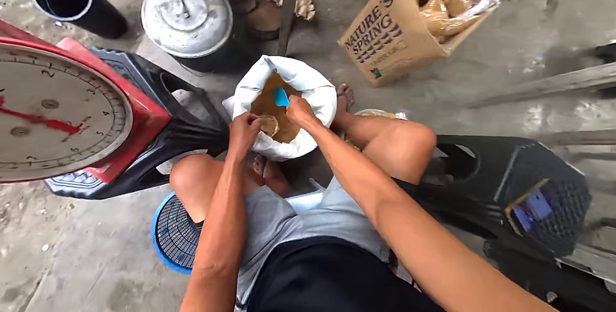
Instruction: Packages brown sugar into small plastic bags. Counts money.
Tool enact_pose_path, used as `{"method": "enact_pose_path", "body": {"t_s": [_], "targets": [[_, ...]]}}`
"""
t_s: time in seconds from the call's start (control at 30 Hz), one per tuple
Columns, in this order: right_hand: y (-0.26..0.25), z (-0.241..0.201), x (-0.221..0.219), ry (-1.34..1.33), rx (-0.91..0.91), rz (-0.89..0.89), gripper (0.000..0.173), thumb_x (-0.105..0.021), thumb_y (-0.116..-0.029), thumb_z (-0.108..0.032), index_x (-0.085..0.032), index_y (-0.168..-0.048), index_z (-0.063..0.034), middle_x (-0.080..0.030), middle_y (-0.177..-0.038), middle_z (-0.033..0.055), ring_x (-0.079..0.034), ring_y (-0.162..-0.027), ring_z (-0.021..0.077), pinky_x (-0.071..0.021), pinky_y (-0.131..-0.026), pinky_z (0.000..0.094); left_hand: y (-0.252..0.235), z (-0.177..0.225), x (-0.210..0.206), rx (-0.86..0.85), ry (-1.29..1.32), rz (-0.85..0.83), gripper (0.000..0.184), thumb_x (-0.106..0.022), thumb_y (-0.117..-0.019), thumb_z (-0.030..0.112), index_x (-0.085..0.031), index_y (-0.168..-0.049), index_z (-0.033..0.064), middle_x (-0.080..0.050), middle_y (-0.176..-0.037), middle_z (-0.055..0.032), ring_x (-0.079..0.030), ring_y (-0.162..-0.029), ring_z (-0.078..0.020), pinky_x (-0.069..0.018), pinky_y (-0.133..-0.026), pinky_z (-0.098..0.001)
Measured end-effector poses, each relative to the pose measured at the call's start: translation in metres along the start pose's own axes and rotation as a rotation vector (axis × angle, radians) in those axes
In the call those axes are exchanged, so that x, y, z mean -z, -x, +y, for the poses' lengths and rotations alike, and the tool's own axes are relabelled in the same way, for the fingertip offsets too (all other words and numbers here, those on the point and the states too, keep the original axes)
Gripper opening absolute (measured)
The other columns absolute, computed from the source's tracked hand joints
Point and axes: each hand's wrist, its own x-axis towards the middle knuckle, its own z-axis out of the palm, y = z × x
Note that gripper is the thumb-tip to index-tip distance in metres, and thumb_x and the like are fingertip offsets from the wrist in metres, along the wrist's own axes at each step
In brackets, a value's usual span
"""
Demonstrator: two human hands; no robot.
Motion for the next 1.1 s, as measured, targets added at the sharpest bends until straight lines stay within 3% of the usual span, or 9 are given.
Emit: {"method": "enact_pose_path", "body": {"t_s": [0.13, 0.27, 0.33, 0.4, 0.43, 0.5, 0.6, 0.87, 1.1], "targets": [[-0.047, 0.006, -0.023, -0.053, -0.106, 0.036, 0.032, -0.059, -0.0967, -0.015, -0.062, -0.123, 0.0040, -0.067, -0.121, 0.0274, -0.066, -0.115, 0.0437, -0.0538, -0.091, 0.0637, 0.002, -0.003, 0.006, 0.046, -0.007, 0.011, 0.020, -0.063, -0.1015, 0.021, -0.072, -0.108, 0.0033, -0.073, -0.093, -0.0121, -0.072, -0.081, -0.0229, -0.0603, -0.081, -0.0468], [-0.098, 0.005, -0.052, -0.213, 0.021, 0.075, 0.034, -0.051, -0.1053, -0.017, -0.066, -0.134, -0.0053, -0.068, -0.128, 0.0237, -0.064, -0.122, 0.0415, -0.0494, -0.102, 0.0629, -0.005, -0.005, 0.008, 0.040, 0.034, 0.003, 0.018, -0.063, -0.1015, 0.020, -0.072, -0.106, 0.0048, -0.072, -0.090, -0.0098, -0.070, -0.078, -0.0195, -0.0600, -0.078, -0.0433], [-0.113, -0.004, -0.064, -0.341, 0.020, 0.052, 0.033, -0.052, -0.1042, -0.016, -0.068, -0.131, -0.0056, -0.068, -0.127, 0.0229, -0.063, -0.122, 0.0401, -0.0486, -0.103, 0.0622, -0.008, -0.007, 0.006, 0.027, 0.061, -0.011, 0.018, -0.064, -0.1019, 0.021, -0.072, -0.107, 0.0055, -0.072, -0.090, -0.0092, -0.070, -0.078, -0.0183, -0.0603, -0.077, -0.0418], [-0.120, -0.009, -0.069, -0.455, 0.009, 0.014, 0.034, -0.053, -0.1039, -0.016, -0.067, -0.133, -0.0048, -0.068, -0.126, 0.0220, -0.065, -0.117, 0.0367, -0.0511, -0.100, 0.0586, -0.008, -0.006, 0.004, 0.033, 0.089, -0.011, 0.020, -0.062, -0.1030, 0.022, -0.071, -0.109, 0.0055, -0.072, -0.089, -0.0089, -0.070, -0.076, -0.0184, -0.0603, -0.074, -0.0413], [-0.120, -0.009, -0.068, -0.513, 0.006, -0.004, 0.035, -0.053, -0.1041, -0.016, -0.065, -0.135, -0.0046, -0.069, -0.122, 0.0205, -0.068, -0.106, 0.0327, -0.0547, -0.093, 0.0537, -0.008, -0.004, 0.002, 0.049, 0.107, -0.012, 0.020, -0.061, -0.1040, 0.021, -0.070, -0.111, 0.0051, -0.072, -0.089, -0.0089, -0.071, -0.075, -0.0185, -0.0610, -0.072, -0.0403], [-0.108, -0.007, -0.063, -0.616, 0.004, -0.036, 0.034, -0.051, -0.1059, -0.017, -0.063, -0.135, -0.0043, -0.068, -0.111, 0.0157, -0.063, -0.079, 0.0214, -0.0552, -0.072, 0.0406, -0.008, 0.001, -0.002, 0.064, 0.151, -0.022, 0.019, -0.057, -0.1061, 0.019, -0.065, -0.113, 0.0033, -0.072, -0.088, -0.0097, -0.072, -0.073, -0.0189, -0.0629, -0.068, -0.0385], [-0.072, 0.004, -0.049, -0.715, -0.012, -0.068, 0.034, -0.050, -0.1077, -0.016, -0.059, -0.139, -0.0051, -0.070, -0.106, 0.0095, -0.057, -0.065, 0.0111, -0.0492, -0.059, 0.0291, -0.008, 0.004, -0.010, 0.025, 0.157, -0.022, 0.019, -0.056, -0.1059, 0.015, -0.064, -0.114, 0.0004, -0.073, -0.092, -0.0108, -0.073, -0.076, -0.0193, -0.0631, -0.071, -0.0386], [0.034, 0.059, -0.004, -0.873, 0.039, -0.001, 0.034, -0.050, -0.1084, -0.014, -0.058, -0.140, -0.0047, -0.071, -0.096, 0.0062, -0.051, -0.055, 0.0064, -0.0433, -0.050, 0.0225, -0.011, 0.012, -0.026, -0.012, 0.265, -0.026, 0.023, -0.054, -0.1070, 0.016, -0.062, -0.118, -0.0020, -0.069, -0.088, -0.0146, -0.070, -0.069, -0.0210, -0.0625, -0.068, -0.0405], [0.102, 0.084, 0.024, -0.920, 0.051, 0.004, 0.034, -0.051, -0.1085, -0.014, -0.059, -0.141, -0.0064, -0.072, -0.098, 0.0049, -0.050, -0.055, 0.0055, -0.0414, -0.049, 0.0206, -0.015, 0.016, -0.031, 0.009, 0.430, -0.023, 0.023, -0.058, -0.1061, 0.019, -0.063, -0.115, -0.0015, -0.069, -0.084, -0.0128, -0.070, -0.064, -0.0203, -0.0630, -0.061, -0.0369]]}}
